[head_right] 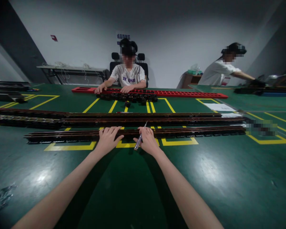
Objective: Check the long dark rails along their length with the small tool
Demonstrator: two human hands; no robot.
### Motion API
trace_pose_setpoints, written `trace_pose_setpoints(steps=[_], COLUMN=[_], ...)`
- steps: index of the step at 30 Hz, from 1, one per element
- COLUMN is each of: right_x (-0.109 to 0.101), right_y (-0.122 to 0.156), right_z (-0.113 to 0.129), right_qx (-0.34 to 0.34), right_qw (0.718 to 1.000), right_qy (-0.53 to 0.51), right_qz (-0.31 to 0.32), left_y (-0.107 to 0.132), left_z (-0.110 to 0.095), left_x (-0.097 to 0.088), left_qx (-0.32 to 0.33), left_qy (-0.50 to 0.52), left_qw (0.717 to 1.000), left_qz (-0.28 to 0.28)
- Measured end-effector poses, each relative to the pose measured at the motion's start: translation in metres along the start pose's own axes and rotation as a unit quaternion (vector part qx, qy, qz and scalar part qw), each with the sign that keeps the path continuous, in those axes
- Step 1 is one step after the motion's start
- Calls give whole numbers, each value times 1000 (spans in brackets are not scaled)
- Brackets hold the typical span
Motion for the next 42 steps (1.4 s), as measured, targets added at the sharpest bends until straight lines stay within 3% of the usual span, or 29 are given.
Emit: trace_pose_setpoints(steps=[3, 6, 11, 15, 18, 22, 27, 31, 42], right_x=[-1, -5, -12, -14, -14, -8, -2, -2, -3], right_y=[-2, -3, -1, 0, 0, -1, 0, -1, -1], right_z=[-6, -14, -31, -32, -26, -11, -2, -2, 0], right_qx=[44, 71, 113, 119, 113, 57, 6, 4, 17], right_qw=[999, 997, 986, 984, 986, 997, 1000, 1000, 999], right_qy=[4, 36, 85, 90, 85, 38, 16, 19, 37], right_qz=[-4, -26, -86, -93, -86, -41, -3, -3, 7], left_y=[1, 6, 21, 27, 26, 22, 17, 15, 14], left_z=[12, 41, 108, 131, 131, 126, 106, 90, 69], left_x=[0, -8, -29, -34, -33, -28, -21, -21, -23], left_qx=[25, 36, -46, -92, -95, -98, -70, -51, -57], left_qy=[59, 58, -47, -87, -108, -120, -117, -113, -109], left_qw=[998, 997, 997, 992, 989, 988, 991, 992, 992], left_qz=[23, 23, -35, -28, -27, -17, -14, -19, -25])
Point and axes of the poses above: each hand's wrist, its own y-axis away from the middle knuckle, its own x-axis out of the palm, z = x × y, the point moved 6 cm from there along -y, towards the middle knuckle, and after that the axes turned 12 degrees about -z, right-handed, at the moved point
